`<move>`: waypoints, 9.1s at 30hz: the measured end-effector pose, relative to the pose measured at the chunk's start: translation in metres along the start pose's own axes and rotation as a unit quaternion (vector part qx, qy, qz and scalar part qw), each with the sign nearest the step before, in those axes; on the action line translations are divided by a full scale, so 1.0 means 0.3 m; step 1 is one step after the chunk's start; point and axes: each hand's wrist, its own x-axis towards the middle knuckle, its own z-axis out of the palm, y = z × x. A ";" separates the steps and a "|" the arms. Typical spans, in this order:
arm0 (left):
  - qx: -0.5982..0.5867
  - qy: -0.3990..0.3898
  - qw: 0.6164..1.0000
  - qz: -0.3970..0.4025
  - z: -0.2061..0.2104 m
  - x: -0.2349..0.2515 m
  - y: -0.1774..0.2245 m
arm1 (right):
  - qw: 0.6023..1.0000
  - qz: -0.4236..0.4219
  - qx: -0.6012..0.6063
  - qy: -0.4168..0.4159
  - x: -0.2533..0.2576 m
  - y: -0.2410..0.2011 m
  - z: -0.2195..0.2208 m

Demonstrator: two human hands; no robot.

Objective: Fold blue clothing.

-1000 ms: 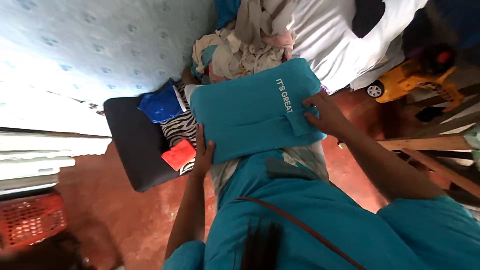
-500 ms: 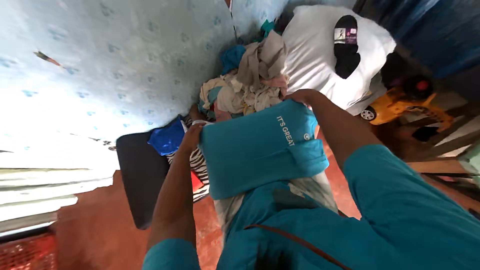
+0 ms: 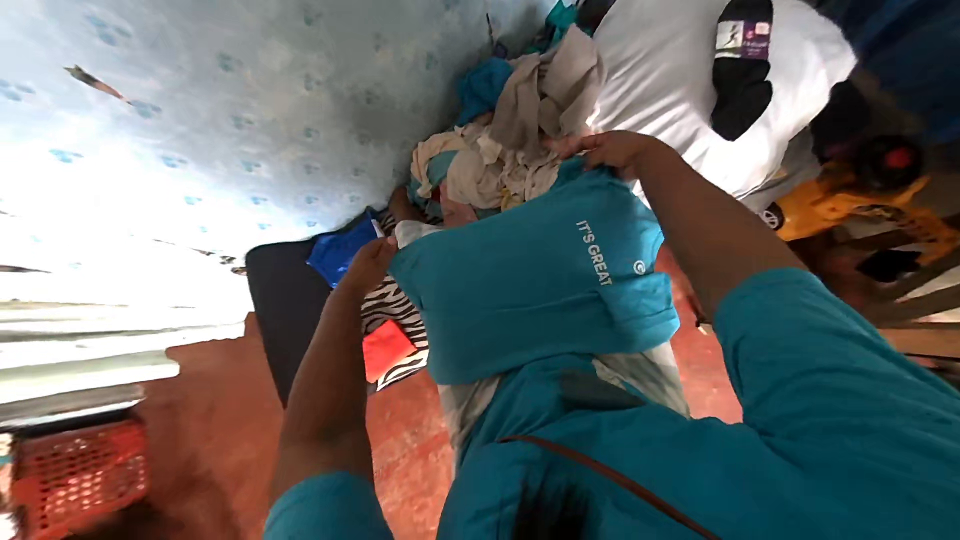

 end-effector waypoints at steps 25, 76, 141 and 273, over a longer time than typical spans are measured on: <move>0.246 0.204 0.938 0.137 0.231 -0.527 -0.186 | 0.912 -0.217 -0.330 0.110 -0.890 0.349 0.258; -0.083 0.032 0.976 0.197 0.556 -0.250 0.648 | 0.962 -0.023 -0.053 0.267 -0.676 0.311 0.120; -0.035 0.177 0.982 0.054 0.142 -0.288 -0.049 | 0.839 -0.290 0.240 0.393 -0.557 0.349 0.104; -0.267 -0.145 0.936 0.178 0.344 -0.463 0.597 | 0.973 -0.042 0.213 0.084 -0.763 -0.086 0.306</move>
